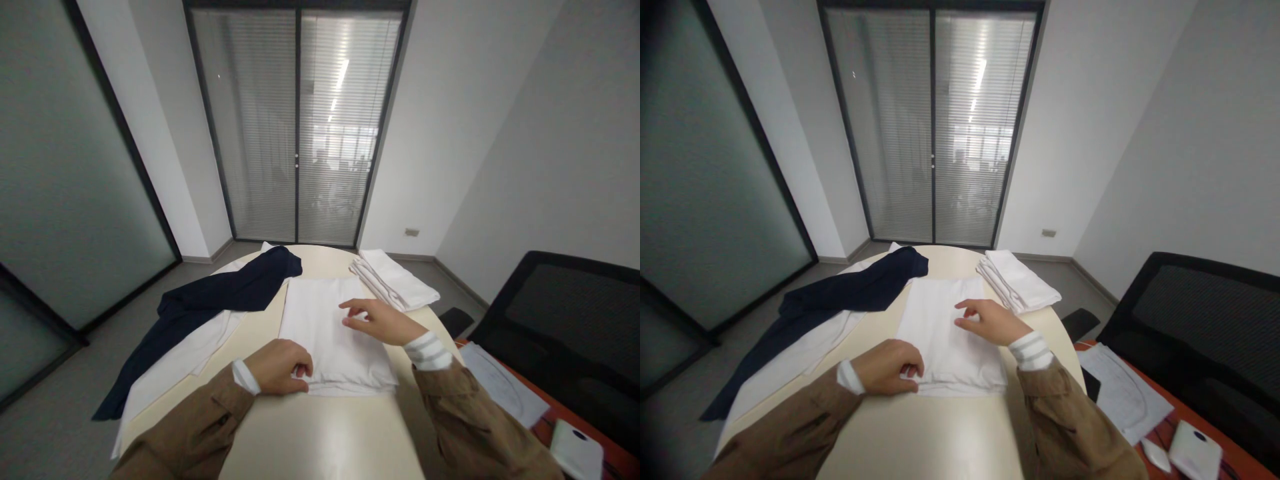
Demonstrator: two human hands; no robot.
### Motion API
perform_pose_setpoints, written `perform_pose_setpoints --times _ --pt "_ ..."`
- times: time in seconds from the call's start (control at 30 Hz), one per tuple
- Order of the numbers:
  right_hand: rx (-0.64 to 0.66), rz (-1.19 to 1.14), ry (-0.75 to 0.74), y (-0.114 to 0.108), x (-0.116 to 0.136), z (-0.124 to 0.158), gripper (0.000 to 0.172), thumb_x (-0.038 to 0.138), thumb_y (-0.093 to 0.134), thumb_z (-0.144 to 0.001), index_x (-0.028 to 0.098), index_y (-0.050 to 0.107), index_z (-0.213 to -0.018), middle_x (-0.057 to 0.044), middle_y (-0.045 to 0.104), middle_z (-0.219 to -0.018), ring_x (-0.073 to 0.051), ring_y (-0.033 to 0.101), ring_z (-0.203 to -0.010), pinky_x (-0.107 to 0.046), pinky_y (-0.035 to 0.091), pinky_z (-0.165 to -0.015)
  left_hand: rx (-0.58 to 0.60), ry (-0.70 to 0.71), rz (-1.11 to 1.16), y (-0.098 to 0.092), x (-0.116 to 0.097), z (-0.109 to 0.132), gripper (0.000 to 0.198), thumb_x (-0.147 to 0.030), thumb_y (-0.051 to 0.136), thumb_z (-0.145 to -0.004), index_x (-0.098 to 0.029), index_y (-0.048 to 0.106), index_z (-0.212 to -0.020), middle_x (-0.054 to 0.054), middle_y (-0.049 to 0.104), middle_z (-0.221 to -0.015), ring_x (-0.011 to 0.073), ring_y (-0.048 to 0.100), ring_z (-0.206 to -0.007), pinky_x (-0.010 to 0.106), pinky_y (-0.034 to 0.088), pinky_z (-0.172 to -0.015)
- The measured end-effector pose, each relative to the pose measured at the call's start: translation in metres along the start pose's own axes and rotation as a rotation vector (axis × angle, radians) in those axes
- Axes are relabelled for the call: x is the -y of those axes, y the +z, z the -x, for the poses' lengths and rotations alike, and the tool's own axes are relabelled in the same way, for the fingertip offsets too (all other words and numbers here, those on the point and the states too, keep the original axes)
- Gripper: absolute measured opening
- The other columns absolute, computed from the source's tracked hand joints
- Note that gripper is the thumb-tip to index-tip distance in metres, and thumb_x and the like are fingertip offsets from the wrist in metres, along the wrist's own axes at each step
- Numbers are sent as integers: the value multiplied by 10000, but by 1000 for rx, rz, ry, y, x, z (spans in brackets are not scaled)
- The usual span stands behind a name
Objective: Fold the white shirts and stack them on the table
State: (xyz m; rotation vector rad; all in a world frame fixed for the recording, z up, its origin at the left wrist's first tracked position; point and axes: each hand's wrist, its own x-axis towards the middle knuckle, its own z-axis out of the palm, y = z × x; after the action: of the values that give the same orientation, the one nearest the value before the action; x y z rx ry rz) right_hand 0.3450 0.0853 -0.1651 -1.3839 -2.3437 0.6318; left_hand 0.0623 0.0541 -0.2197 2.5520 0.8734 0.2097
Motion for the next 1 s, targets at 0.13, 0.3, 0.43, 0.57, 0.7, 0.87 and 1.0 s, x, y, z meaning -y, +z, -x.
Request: perform_pose_setpoints --times 0.13,0.3,0.43,0.57,0.7,0.87,1.0 --pt "79 255 -3 29 20 -46 702 619 454 -921 198 434 -1483 -155 451 -1498 -359 339 -1414 -503 301 -1125 9 -16 17 3 -1 -1 133 -284 792 -704 -220 754 -815 -10 716 -733 141 611 -652 225 374 -612" --pt "-4 436 221 83 1 -68 817 739 293 -906 268 214 -1569 -112 148 -1638 -435 22 -1487 -687 19 -1121 31 -91 107 2 -2 1 148 -341 762 -726 -199 775 -765 -3 710 -647 117 598 -562 206 379 -561" --pt "-124 490 216 113 -11 -59 818 741 283 -904 282 180 -1574 -97 149 -1640 -428 19 -1487 -671 -54 -1117 144 -133 282 -2 -2 4 391 -434 559 -897 -155 768 -721 27 698 -588 104 556 -468 200 385 -497" --pt "-158 497 206 122 -9 -50 815 724 341 -896 292 194 -1571 -95 168 -1637 -446 30 -1481 -678 -44 -1110 -88 -161 371 -7 -1 -16 439 -457 460 -952 -147 769 -916 61 757 -771 151 648 -617 237 485 -617" --pt "-184 479 201 124 -6 -45 802 689 391 -894 293 208 -1568 -97 193 -1631 -442 43 -1482 -672 -29 -1115 -446 -192 181 -8 14 -58 507 -454 438 -965 -177 558 -1373 126 515 -1458 263 468 -1346 388 353 -1108" --pt "-201 453 214 126 -3 -40 690 559 387 -942 286 244 -1560 -68 218 -1628 -408 60 -1490 -636 8 -1139 -406 -508 -188 18 41 -86 618 -465 355 -991 -146 342 -1520 176 249 -1600 353 182 -1487 547 181 -1173" --pt "-163 429 294 106 1 -43 587 378 369 -958 217 348 -1523 -89 295 -1600 -388 168 -1472 -582 166 -1136 -456 -536 -373 40 49 -83 628 -511 386 -968 -209 362 -1518 158 260 -1602 379 186 -1481 581 159 -1165"
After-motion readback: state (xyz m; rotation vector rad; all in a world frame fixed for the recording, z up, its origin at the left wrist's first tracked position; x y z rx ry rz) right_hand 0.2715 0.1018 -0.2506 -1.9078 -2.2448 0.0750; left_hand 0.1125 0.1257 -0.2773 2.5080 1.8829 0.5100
